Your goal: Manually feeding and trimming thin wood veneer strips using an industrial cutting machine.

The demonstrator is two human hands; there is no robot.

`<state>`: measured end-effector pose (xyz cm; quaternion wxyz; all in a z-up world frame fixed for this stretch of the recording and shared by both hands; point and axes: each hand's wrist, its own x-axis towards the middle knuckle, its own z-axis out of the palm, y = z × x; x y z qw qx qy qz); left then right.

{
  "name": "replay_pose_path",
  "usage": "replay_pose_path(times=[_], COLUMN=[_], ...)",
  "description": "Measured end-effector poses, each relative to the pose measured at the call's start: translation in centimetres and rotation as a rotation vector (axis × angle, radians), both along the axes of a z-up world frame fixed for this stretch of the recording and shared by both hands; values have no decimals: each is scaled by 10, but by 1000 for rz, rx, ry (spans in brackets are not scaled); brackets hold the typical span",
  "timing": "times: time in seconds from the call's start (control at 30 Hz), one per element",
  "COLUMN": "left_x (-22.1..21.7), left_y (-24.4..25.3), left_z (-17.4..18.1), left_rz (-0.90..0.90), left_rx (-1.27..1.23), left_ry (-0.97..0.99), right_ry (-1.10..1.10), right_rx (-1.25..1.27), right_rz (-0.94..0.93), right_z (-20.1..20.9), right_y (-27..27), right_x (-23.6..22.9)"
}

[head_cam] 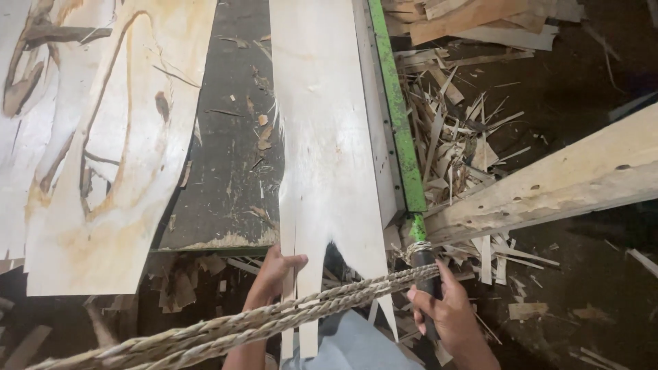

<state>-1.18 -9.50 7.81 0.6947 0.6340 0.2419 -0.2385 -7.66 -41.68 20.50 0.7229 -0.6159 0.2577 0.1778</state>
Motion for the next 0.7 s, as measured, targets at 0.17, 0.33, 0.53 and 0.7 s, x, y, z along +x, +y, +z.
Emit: replay_pose_path(times=[0.17,0.33,0.53,0.7], left_x=[-14,9,26,17], left_y=[-6,-7,-13,-21], left_z=[-15,-49,-12,-55], left_rz=[29,42,9,32], left_rx=[30,50,59,63], left_ry=[-39,-72,-22,-101], right_ry=[42,7,34,34], right_rx=[42,60,25,33], right_rz=[-24,-14,-1,33], right_z=[18,-1,10,9], right_y=[3,5,7,2], right_x=[3,-2,-1,1])
